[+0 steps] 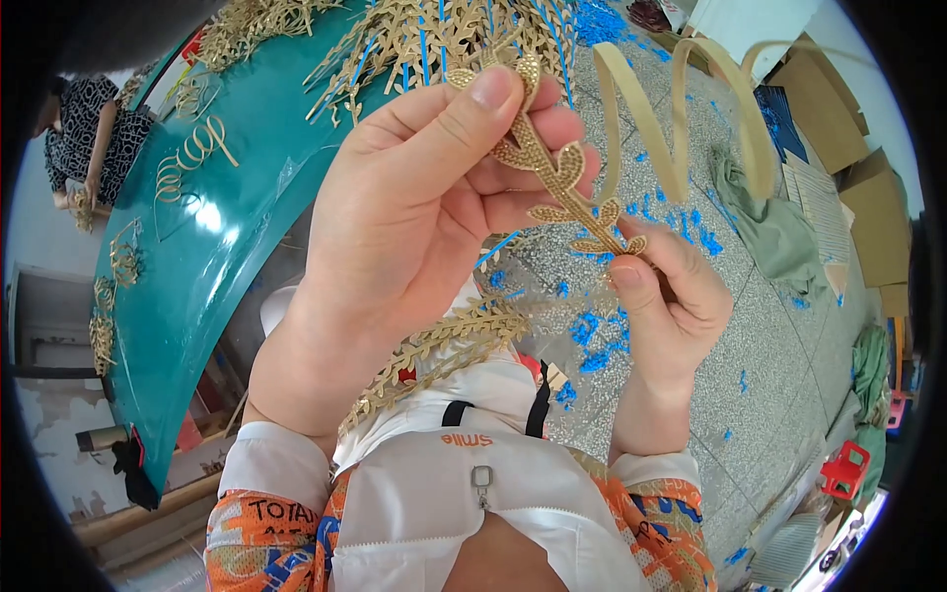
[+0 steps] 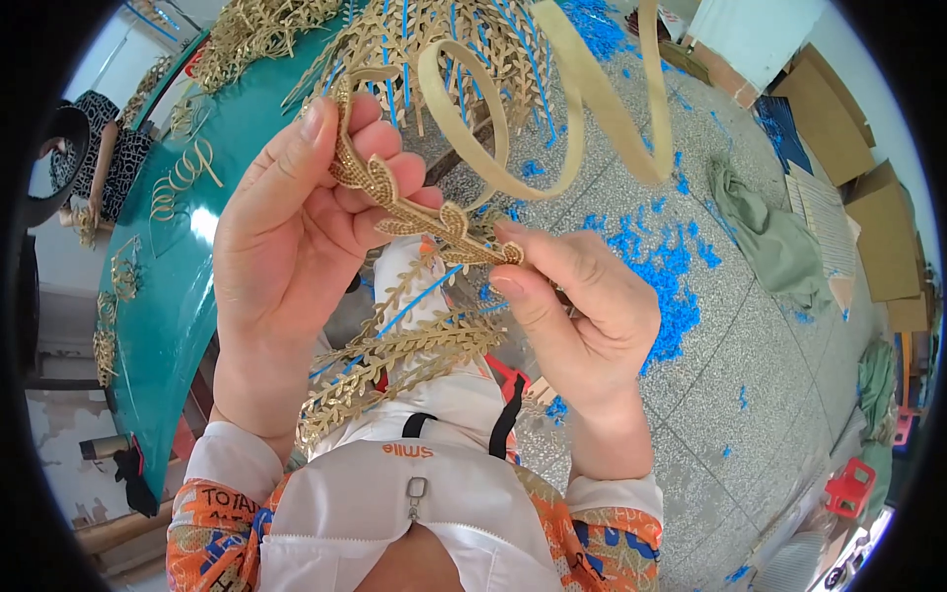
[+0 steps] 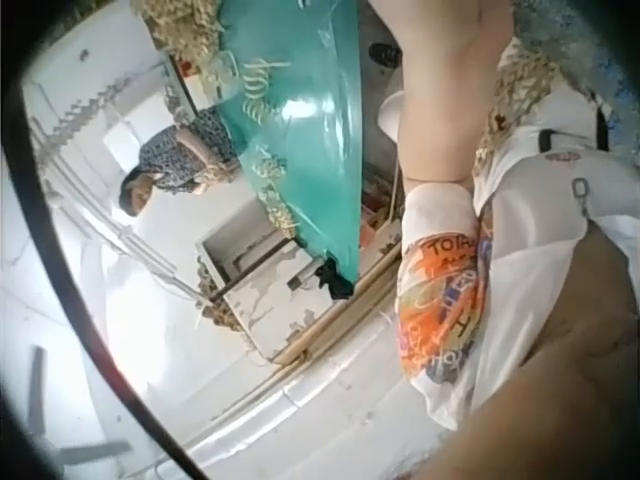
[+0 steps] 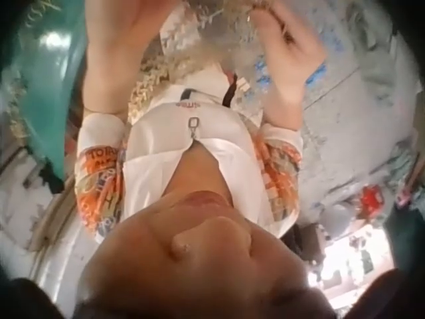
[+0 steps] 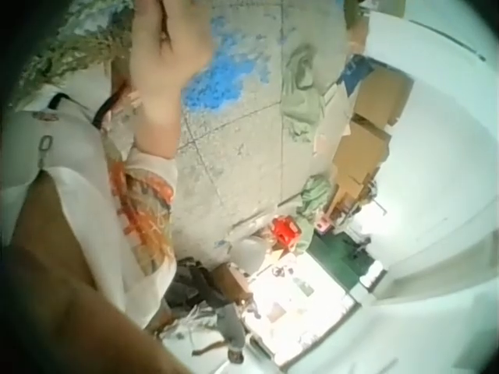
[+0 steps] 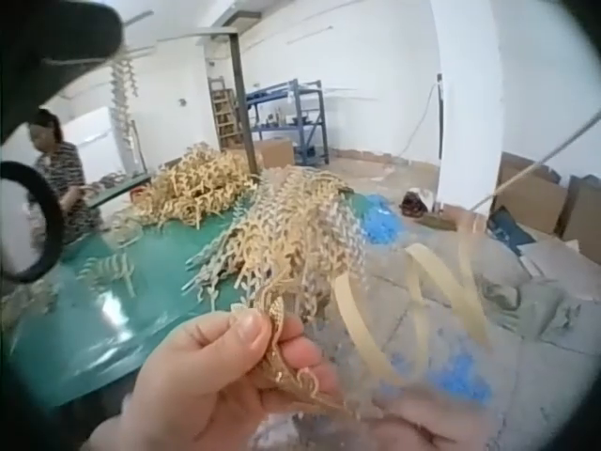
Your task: Weaving and tying decorative gold straps and blue cord at a manufacturing workbench.
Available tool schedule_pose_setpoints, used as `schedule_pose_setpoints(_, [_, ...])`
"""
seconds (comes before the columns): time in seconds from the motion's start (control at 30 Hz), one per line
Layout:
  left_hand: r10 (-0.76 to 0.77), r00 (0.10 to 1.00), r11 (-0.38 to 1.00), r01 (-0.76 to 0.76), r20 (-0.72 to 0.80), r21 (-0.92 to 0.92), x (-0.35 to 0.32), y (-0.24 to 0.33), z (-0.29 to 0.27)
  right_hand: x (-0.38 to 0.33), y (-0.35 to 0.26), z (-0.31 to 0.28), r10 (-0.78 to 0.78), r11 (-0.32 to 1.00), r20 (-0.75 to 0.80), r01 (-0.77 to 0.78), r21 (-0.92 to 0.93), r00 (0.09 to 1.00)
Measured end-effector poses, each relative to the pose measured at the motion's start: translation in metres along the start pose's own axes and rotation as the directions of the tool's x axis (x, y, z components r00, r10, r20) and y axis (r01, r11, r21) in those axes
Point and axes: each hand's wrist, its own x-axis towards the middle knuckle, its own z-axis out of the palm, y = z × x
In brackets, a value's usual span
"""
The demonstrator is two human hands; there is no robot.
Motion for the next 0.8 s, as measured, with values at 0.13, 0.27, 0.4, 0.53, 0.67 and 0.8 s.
schedule_pose_setpoints(0.13, [-0.042, 0.999, 0.997, 0.042, -0.002, -0.063, -0.006, 0.003, 0.000, 0.006, -0.003, -0.005, -0.069, 0.997, 0.053, 0.071, -0.042, 0.996])
schedule_pose_setpoints(0.27, [-0.083, 0.996, 0.981, 0.089, 0.043, -0.171, -0.007, 0.002, -0.002, 0.013, 0.000, -0.009, -0.123, 0.989, 0.090, 0.130, -0.075, 0.988])
schedule_pose_setpoints(0.4, [-0.128, 0.990, 0.962, 0.137, 0.052, -0.238, -0.010, 0.003, -0.003, 0.020, 0.009, -0.007, -0.197, 0.979, 0.118, 0.201, -0.022, 0.973])
schedule_pose_setpoints(0.53, [-0.180, 0.980, 0.942, 0.198, 0.090, -0.272, -0.010, 0.007, -0.009, 0.025, 0.010, -0.007, -0.254, 0.966, 0.221, 0.258, 0.011, 0.942])
schedule_pose_setpoints(0.67, [-0.175, 0.975, 0.906, 0.213, 0.135, -0.366, -0.006, 0.003, -0.011, 0.025, 0.008, -0.008, -0.300, 0.948, 0.287, 0.317, -0.011, 0.910])
schedule_pose_setpoints(0.8, [-0.056, 0.986, 0.964, 0.011, -0.160, -0.265, 0.001, -0.027, 0.013, 0.015, 0.013, 0.002, -0.020, 0.993, 0.119, 0.006, 0.114, 0.993])
